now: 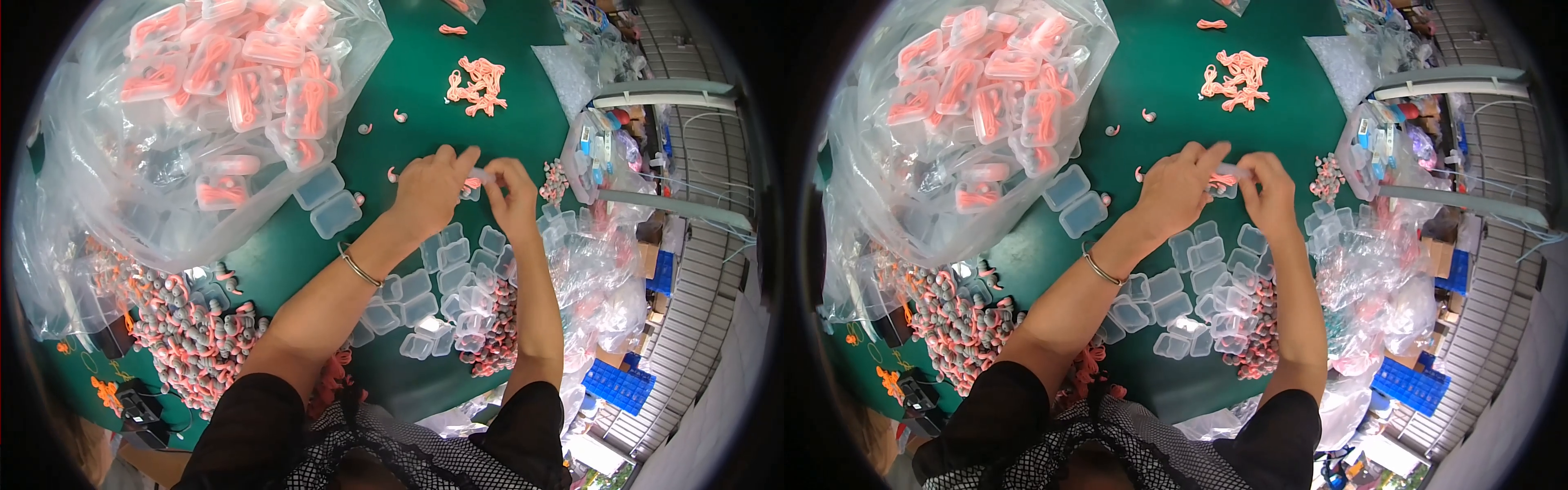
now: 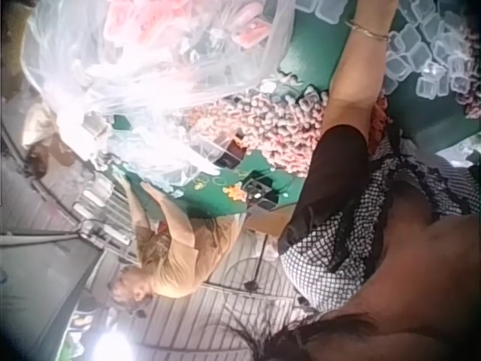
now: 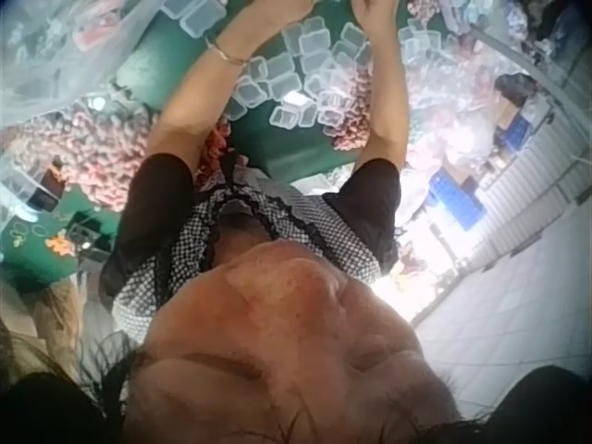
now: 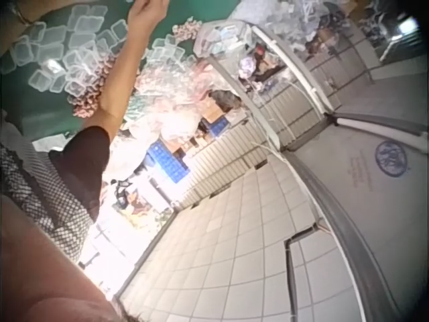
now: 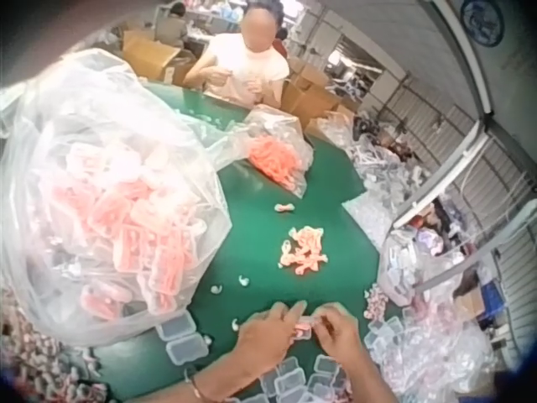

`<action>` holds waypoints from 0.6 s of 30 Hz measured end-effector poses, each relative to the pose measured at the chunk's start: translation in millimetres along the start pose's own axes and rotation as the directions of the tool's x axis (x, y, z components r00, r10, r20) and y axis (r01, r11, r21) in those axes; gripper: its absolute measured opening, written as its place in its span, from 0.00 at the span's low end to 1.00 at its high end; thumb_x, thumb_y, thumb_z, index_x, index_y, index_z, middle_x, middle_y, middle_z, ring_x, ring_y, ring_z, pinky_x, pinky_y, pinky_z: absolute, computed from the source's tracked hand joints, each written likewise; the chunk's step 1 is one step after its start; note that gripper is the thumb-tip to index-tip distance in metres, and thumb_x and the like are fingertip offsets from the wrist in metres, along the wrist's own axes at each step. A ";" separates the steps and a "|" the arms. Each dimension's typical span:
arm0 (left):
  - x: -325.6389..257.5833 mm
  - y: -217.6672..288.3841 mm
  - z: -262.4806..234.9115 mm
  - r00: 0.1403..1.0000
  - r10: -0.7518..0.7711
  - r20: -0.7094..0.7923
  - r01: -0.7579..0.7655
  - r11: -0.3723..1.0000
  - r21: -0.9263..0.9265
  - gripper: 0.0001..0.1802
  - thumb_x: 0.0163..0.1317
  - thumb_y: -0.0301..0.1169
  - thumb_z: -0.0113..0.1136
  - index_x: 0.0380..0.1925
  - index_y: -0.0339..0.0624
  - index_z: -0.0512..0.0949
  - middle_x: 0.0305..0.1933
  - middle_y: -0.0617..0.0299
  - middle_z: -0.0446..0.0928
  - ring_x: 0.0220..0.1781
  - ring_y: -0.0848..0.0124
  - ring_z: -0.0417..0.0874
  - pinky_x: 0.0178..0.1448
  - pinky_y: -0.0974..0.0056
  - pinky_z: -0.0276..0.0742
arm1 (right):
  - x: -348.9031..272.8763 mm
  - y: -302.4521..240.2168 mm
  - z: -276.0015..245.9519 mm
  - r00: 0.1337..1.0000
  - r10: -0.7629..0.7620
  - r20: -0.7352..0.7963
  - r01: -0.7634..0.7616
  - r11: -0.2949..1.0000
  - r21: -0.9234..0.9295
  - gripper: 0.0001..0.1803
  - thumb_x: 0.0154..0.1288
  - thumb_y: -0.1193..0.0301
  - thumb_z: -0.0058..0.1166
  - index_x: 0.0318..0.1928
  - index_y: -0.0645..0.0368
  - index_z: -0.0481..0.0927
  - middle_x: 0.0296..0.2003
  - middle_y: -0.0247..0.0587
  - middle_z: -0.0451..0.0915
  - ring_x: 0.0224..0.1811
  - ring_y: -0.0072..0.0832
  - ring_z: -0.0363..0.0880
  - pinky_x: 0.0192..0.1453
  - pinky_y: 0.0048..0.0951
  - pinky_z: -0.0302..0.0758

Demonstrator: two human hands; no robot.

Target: Sorting and packaging small plastic items into containers.

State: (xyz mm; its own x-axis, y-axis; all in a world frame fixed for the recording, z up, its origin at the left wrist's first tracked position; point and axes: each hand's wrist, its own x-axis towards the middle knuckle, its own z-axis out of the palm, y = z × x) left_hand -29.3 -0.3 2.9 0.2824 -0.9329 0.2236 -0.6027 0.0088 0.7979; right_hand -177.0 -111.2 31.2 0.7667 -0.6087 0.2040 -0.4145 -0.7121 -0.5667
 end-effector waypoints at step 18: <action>6.5 -1.6 1.6 0.990 0.048 -0.132 -0.085 0.953 -0.290 0.07 0.58 0.32 0.57 0.33 0.40 0.77 0.33 0.53 0.72 0.31 0.55 0.78 0.34 0.55 0.75 | 1.1 -26.9 -23.1 0.977 0.122 0.177 -0.162 0.958 0.236 0.09 0.62 0.75 0.55 0.42 0.65 0.80 0.34 0.36 0.76 0.36 0.22 0.73 0.40 0.21 0.70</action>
State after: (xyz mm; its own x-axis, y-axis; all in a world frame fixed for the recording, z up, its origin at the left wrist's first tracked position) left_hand -27.7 -7.0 2.2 0.3492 -0.8756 0.3337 -0.3821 0.1922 0.9039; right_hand -176.3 -100.8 65.1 0.7851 -0.6192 -0.0113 -0.4058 -0.5006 -0.7646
